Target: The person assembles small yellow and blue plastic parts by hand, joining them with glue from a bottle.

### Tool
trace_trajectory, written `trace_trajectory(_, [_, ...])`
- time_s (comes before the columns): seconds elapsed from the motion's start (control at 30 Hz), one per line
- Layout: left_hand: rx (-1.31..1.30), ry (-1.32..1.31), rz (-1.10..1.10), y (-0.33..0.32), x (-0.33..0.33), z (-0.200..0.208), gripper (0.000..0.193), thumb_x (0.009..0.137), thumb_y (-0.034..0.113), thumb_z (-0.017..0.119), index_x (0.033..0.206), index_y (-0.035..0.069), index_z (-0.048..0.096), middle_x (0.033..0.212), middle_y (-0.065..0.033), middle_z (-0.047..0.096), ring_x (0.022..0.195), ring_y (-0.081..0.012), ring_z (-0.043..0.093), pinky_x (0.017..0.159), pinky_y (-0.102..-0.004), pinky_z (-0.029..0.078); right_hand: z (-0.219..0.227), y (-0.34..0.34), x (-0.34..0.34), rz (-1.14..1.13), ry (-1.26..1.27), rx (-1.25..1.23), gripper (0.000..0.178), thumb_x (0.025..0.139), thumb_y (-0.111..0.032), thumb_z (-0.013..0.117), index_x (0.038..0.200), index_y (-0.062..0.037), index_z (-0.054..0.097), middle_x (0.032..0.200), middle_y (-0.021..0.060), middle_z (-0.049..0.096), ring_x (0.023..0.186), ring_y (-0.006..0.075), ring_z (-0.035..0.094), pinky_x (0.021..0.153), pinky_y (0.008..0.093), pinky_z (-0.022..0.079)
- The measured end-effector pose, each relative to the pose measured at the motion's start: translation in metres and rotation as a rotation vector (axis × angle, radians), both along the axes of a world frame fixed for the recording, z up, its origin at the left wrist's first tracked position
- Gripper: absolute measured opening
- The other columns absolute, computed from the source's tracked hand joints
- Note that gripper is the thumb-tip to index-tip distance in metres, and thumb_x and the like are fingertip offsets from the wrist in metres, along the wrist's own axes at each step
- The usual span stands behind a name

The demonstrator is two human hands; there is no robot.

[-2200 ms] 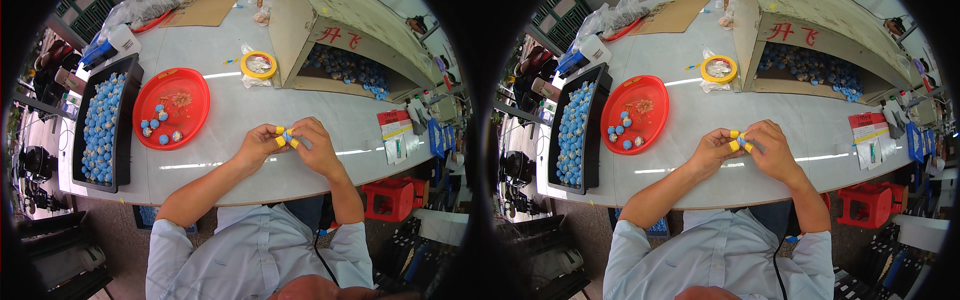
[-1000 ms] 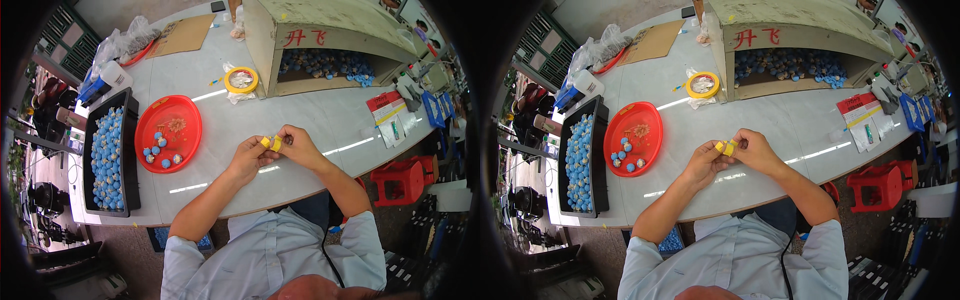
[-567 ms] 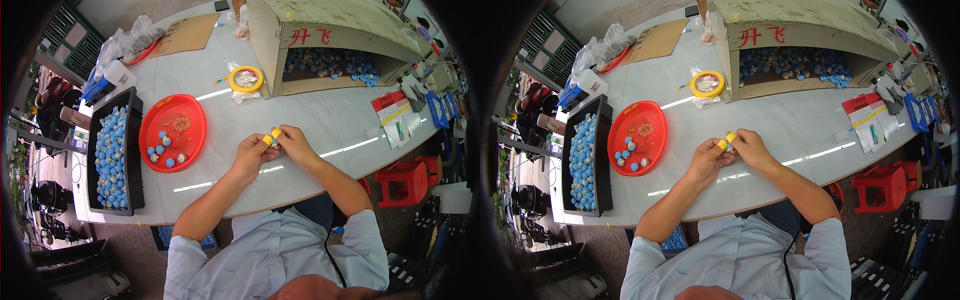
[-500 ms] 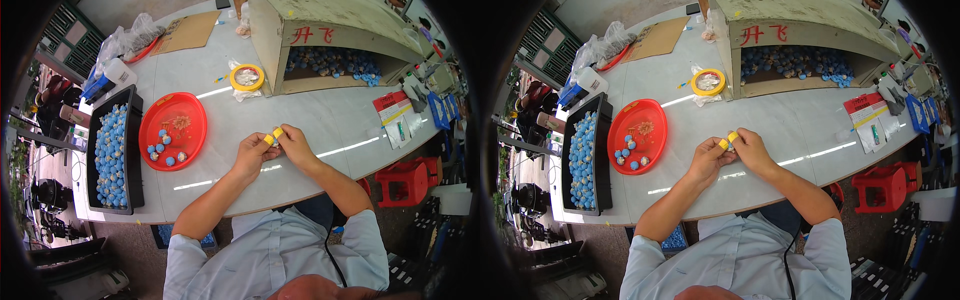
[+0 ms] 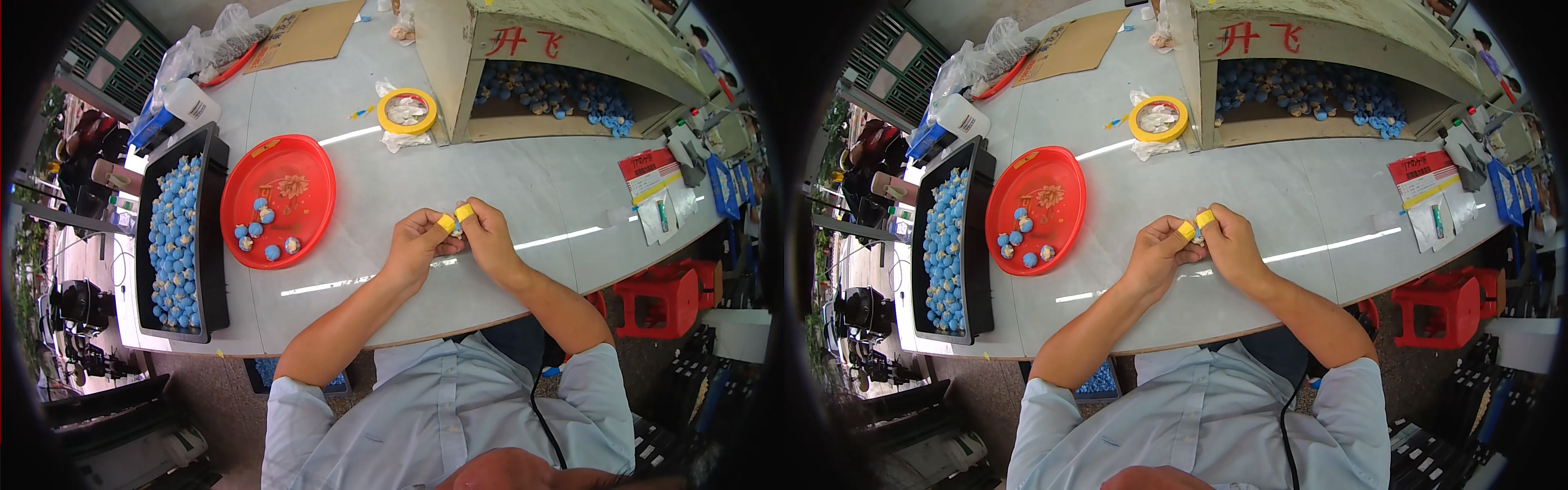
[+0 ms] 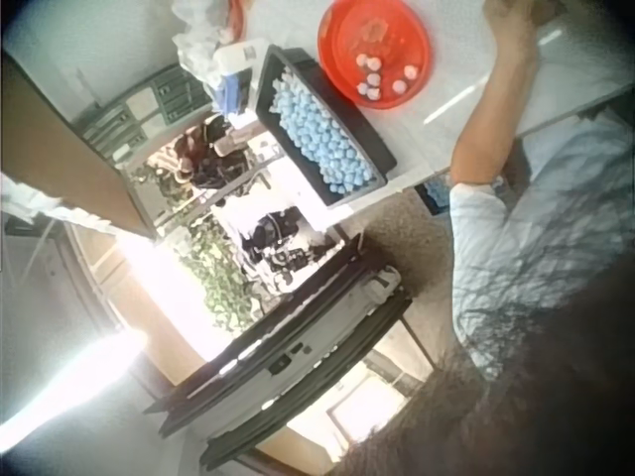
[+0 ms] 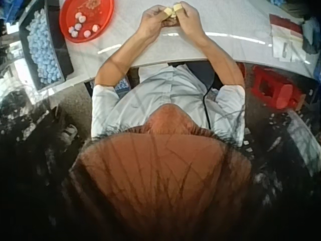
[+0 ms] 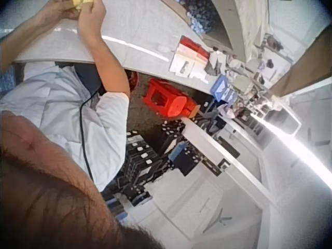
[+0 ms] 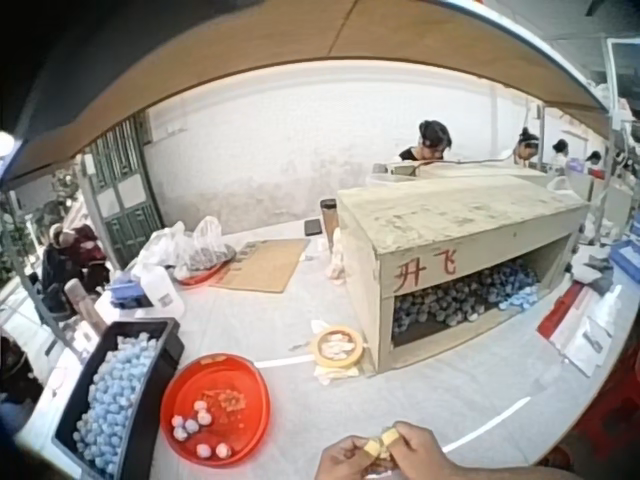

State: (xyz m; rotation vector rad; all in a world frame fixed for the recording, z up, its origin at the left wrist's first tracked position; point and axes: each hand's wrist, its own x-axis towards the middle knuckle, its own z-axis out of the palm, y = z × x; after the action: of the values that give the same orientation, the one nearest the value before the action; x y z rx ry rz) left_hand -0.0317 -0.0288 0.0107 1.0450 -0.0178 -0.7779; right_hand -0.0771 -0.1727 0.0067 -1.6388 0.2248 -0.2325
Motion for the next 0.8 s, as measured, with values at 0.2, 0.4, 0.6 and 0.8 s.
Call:
trace_trajectory(0.2, [-0.009,-0.006,0.000,-0.001,-0.001,-0.001,0.011,0.095,0.011,0.060,0.096,0.000,0.059,0.088,-0.0104,0.067,0.075,-0.0173,0.068,0.068,-0.0267,0.056,0.003,0.001,-0.001,-0.001,-0.001,-0.060,0.033,0.098,-0.016,0.053,0.070,-0.0022,0.043,0.060,-0.0020,0.038,0.057,0.0061,0.032,0.048,0.0281,0.030])
trace_trajectory(0.4, [0.007,-0.014,0.001,-0.001,-0.001,0.000,0.010,0.096,0.010,0.058,0.098,0.000,0.059,0.091,-0.0108,0.067,0.078,-0.0174,0.068,0.070,-0.0267,0.056,0.006,0.000,0.000,-0.003,0.005,-0.053,0.033,0.098,-0.016,0.054,0.070,-0.0024,0.043,0.060,-0.0021,0.037,0.058,0.0058,0.031,0.048,0.0278,0.030])
trace_trajectory(0.6, [0.048,-0.003,0.011,-0.003,0.000,0.010,0.017,0.097,0.012,0.058,0.107,-0.002,0.059,0.097,-0.0117,0.067,0.082,-0.0173,0.068,0.073,-0.0265,0.057,0.004,0.001,0.003,-0.027,0.016,0.037,0.033,0.098,-0.018,0.054,0.071,-0.0023,0.044,0.061,-0.0021,0.039,0.060,0.0056,0.033,0.050,0.0271,0.032])
trace_trajectory(0.8, [0.054,-0.066,0.006,-0.003,-0.003,0.004,0.024,0.098,0.016,0.058,0.113,-0.002,0.059,0.100,-0.0110,0.067,0.085,-0.0175,0.069,0.075,-0.0263,0.057,0.004,-0.001,0.003,-0.017,0.034,-0.019,0.035,0.099,-0.022,0.054,0.072,-0.0015,0.045,0.061,-0.0017,0.041,0.061,0.0059,0.035,0.051,0.0269,0.033])
